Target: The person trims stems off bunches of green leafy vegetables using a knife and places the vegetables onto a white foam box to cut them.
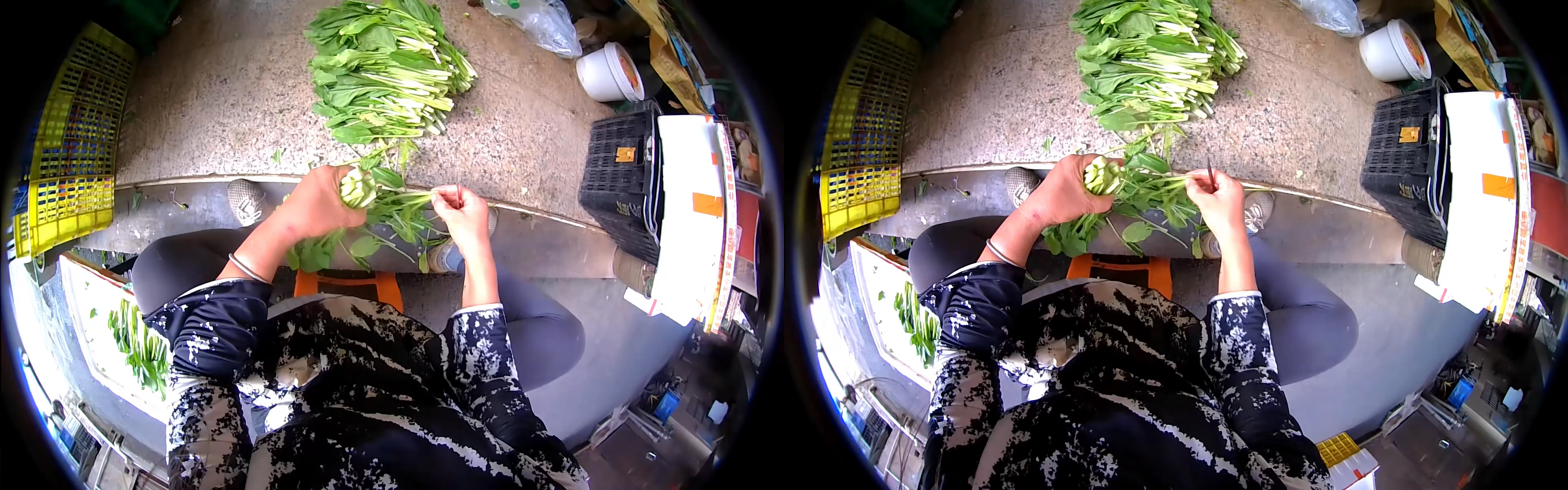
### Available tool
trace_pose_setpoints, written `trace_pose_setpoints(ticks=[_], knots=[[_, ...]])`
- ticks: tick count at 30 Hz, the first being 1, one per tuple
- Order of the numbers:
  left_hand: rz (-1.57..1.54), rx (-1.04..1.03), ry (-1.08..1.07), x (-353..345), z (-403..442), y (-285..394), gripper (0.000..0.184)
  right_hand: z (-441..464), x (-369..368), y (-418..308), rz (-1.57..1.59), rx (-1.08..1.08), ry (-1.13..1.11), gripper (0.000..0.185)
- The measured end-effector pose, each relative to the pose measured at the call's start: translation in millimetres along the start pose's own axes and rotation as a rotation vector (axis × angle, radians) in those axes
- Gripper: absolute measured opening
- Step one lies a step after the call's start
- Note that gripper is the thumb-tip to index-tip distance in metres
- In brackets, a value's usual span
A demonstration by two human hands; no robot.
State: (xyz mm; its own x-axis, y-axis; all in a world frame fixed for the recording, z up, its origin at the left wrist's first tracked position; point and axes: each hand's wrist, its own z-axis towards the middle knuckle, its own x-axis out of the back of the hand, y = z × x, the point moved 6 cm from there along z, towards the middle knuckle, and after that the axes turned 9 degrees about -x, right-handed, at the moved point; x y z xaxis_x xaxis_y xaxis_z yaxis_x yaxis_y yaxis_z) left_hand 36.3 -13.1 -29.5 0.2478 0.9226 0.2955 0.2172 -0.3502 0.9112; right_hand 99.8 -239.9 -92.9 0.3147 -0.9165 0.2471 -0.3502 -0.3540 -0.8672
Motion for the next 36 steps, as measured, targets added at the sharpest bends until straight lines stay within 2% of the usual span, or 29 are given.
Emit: trace_pose_setpoints(ticks=[2,3,5,6,8,9,10,12,14,15,17,20,24,26,28,30,31,32,34,35,36], knots=[[-0.02,-0.051,0.0,-1,3,2,0.042,6,11,5,-0.35,-0.02,0.156,0.011],[-0.026,-0.065,-0.001,-1,4,1,0.041,4,10,-10,-0.35,-0.014,0.151,0.011],[-0.148,-0.046,-0.007,-4,0,4,0.041,-18,-9,-36,0.155,-0.202,-0.201,0.013],[-0.149,-0.045,-0.008,-5,0,3,0.041,-21,-13,-38,0.155,-0.203,-0.2,0.013],[-0.394,-0.056,-0.062,-13,-1,6,0.039,-24,-31,-51,0.074,-0.045,-0.271,0.013],[-0.399,-0.066,-0.072,-14,-2,11,0.033,-28,-39,-58,0.017,-0.021,-0.339,0.013],[-0.45,-0.071,-0.072,-17,-2,8,0.027,-32,-50,-63,0.144,-0.062,-0.444,0.012],[-0.41,-0.026,-0.092,-14,-3,10,0.027,-34,-55,-82,-0.012,-0.049,-0.458,0.017],[-0.5,-0.008,-0.066,-14,-2,7,0.027,2,-52,-42,0.275,-0.181,-0.389,0.022],[-0.587,0.007,-0.039,-13,-2,6,0.028,28,-49,-25,0.358,-0.241,-0.224,0.021],[-0.576,-0.006,-0.031,-12,-3,9,0.029,78,-40,18,0.44,-0.332,0.015,0.023],[-0.546,-0.005,-0.029,-13,-2,7,0.032,134,-43,64,0.469,-0.36,0.169,0.025],[-0.478,-0.019,0.005,-8,1,4,0.039,155,-58,67,0.454,-0.424,0.104,0.022],[-0.371,-0.049,0.019,-3,1,12,0.042,154,-56,70,0.469,-0.442,0.179,0.02],[-0.339,-0.078,0.06,-3,2,11,0.039,151,-53,77,0.462,-0.472,0.202,0.017],[-0.163,-0.054,-0.021,-6,1,7,0.031,141,-56,83,0.598,-0.499,0.078,0.015],[-0.187,-0.056,-0.002,-7,0,5,0.024,135,-56,86,0.626,-0.488,0.099,0.015],[-0.187,-0.059,-0.003,-7,0,6,0.024,127,-54,89,0.627,-0.485,0.101,0.015],[-0.149,-0.009,-0.043,-9,-1,4,0.029,96,-41,57,0.655,-0.332,0.218,0.019],[-0.15,-0.012,-0.043,-10,-1,3,0.029,82,-36,44,0.648,-0.37,0.126,0.019],[-0.125,-0.012,-0.056,-12,-1,0,0.03,79,-30,37,0.727,-0.252,0.153,0.02]])
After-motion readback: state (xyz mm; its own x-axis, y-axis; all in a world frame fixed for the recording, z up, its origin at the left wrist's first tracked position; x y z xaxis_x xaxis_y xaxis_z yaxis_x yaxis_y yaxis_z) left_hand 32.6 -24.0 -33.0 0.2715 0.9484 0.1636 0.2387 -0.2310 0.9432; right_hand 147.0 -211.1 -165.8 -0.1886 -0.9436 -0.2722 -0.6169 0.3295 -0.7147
